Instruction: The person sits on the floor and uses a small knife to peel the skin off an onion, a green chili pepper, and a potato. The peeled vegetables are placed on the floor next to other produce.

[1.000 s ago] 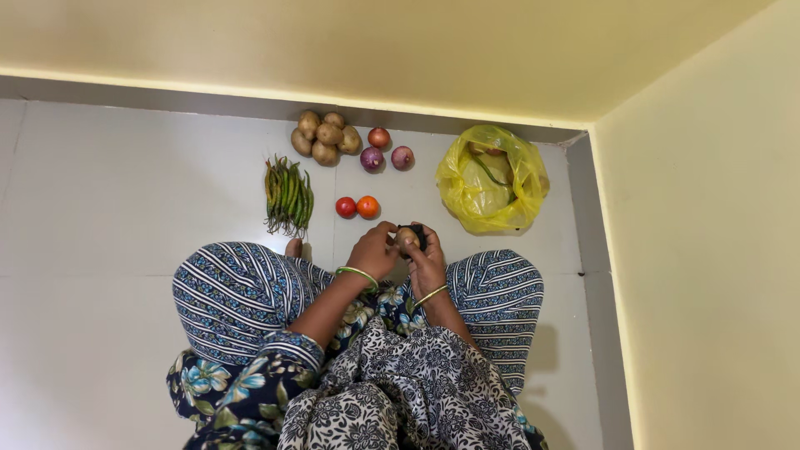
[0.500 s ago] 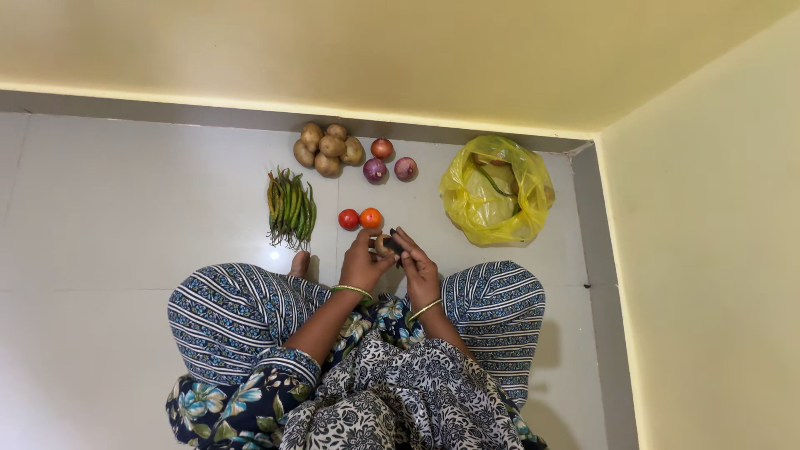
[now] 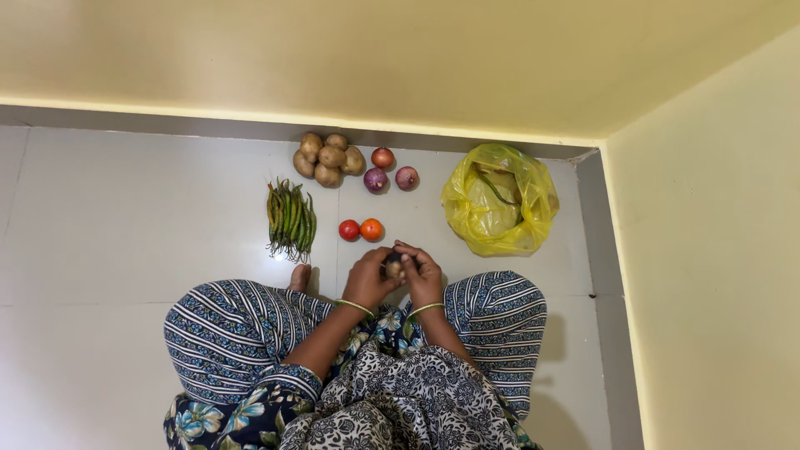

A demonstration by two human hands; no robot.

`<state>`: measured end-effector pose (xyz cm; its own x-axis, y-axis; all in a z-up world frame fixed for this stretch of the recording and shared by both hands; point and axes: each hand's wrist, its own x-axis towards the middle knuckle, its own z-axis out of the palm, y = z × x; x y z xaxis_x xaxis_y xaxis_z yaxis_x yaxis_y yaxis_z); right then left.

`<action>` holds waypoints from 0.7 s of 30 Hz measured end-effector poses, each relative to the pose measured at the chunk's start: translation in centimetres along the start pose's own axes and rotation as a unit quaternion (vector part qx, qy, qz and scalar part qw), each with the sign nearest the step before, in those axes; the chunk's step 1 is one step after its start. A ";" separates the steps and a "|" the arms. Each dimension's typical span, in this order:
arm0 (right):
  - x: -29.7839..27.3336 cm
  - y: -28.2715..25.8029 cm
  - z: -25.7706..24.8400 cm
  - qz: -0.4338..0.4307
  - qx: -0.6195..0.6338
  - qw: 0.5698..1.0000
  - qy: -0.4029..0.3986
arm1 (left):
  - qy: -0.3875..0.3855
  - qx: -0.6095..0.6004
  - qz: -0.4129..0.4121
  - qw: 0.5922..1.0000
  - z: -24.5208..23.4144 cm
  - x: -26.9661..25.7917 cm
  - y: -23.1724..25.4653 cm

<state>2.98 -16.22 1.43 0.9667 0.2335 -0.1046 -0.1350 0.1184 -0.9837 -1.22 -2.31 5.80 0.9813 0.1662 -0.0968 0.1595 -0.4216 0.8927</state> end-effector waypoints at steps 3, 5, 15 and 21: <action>0.5 -0.3 -0.2 0.107 0.108 0.987 0.041 | -0.033 -0.087 -0.019 0.995 0.7 -0.1 -0.6; 0.7 -0.2 -0.4 0.123 0.140 0.982 0.034 | -0.038 -0.136 -0.036 0.989 1.3 0.1 -1.2; 0.3 1.3 -0.4 0.086 0.131 0.987 0.021 | 0.086 -0.178 -0.092 0.976 1.5 1.0 -3.2; -0.2 0.4 0.1 0.017 0.059 0.998 0.011 | 0.082 -0.122 -0.079 0.986 0.6 0.8 -2.1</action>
<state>2.76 -16.12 1.10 0.9654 0.2185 -0.1425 -0.1919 0.2245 -0.9554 -0.66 -1.82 3.60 0.9126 0.3629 -0.1883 0.2583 -0.1547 0.9536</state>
